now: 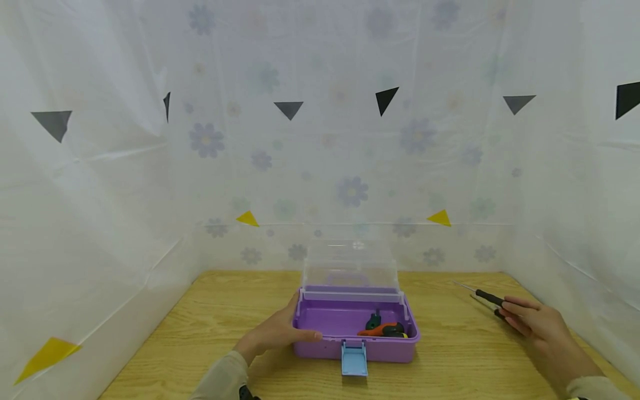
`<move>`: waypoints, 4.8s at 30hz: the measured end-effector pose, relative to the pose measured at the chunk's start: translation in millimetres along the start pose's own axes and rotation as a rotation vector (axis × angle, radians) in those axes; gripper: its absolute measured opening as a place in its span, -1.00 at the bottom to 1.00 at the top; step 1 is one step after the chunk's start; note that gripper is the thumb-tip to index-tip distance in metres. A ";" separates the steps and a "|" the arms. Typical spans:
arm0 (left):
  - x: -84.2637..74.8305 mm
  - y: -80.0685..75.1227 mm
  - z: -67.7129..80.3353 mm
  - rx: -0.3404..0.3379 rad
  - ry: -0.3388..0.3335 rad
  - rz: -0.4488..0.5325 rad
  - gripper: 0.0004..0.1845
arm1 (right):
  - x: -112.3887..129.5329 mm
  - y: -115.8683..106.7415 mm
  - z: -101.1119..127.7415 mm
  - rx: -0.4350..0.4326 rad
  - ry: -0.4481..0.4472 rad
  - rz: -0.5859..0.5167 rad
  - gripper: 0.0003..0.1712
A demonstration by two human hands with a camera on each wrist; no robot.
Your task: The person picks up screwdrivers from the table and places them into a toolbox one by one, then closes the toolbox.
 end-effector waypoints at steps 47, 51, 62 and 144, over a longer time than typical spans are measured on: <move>-0.1 -1.3 1.7 -0.011 -0.007 -0.021 0.40 | 34.9 98.8 30.5 0.423 -0.148 0.049 -0.59; -0.9 -0.9 1.6 -0.010 0.000 -0.014 0.40 | 35.8 105.1 30.6 0.409 -0.177 0.086 -0.60; -0.5 -1.1 1.3 -0.014 -0.001 -0.021 0.40 | 35.7 123.8 28.0 0.356 -0.182 0.131 -0.72; -3.1 3.4 3.8 0.002 -0.018 -0.010 0.37 | 18.2 276.0 46.9 0.389 -0.265 0.367 -0.45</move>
Point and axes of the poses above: each hand's wrist, its own z-axis away from the middle knuckle, its own y-axis out of the palm, x = y × z, the point moved 10 cm from there along -z, towards the middle knuckle, and after that the axes turned 13 degrees about -x, right-handed, at the moved point
